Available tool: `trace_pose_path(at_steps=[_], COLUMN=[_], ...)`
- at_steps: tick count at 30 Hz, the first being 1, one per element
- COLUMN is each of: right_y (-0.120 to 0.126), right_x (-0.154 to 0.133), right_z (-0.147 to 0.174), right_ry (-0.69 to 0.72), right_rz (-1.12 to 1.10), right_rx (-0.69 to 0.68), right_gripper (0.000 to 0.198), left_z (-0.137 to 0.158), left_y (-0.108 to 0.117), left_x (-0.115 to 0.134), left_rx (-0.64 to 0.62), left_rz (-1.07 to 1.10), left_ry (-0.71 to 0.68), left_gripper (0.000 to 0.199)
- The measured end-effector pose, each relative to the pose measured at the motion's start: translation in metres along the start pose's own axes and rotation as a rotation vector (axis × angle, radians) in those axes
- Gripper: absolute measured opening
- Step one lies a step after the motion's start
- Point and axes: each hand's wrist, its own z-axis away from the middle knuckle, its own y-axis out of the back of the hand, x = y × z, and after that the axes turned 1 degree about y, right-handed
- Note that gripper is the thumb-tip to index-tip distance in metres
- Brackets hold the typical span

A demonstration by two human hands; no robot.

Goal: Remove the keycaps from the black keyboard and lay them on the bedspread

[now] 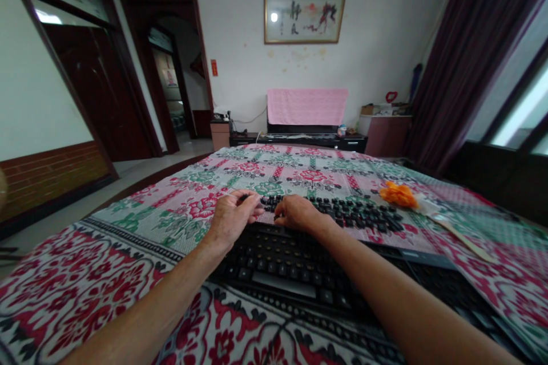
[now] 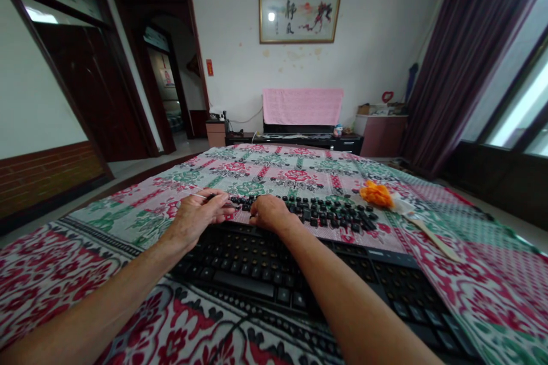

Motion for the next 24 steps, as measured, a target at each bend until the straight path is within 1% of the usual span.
trace_pose_path(at_steps=[5, 11, 19, 24], right_y=[0.0048, 0.007, 0.0089, 0.0099], right_x=[-0.0033, -0.0082, -0.0048, -0.0076], right_z=[-0.0013, 0.0007, 0.0002, 0.0027], right_ry=[0.054, -0.008, 0.032, 0.013], right_rz=[0.044, 0.086, 0.095, 0.135], right_rx=[-0.021, 0.003, 0.005, 0.006], right_gripper=[0.02, 0.024, 0.023, 0.024], left_z=[-0.0024, -0.0028, -0.0033, -0.0044], left_y=[0.0016, 0.002, 0.0025, 0.0037], left_x=[-0.0004, 0.0013, 0.0013, 0.0005], left_rx=[0.001, 0.005, 0.006, -0.006], left_rz=[0.023, 0.019, 0.009, 0.004], left_ry=[0.005, 0.011, 0.009, -0.007], left_gripper=[0.034, 0.033, 0.031, 0.032])
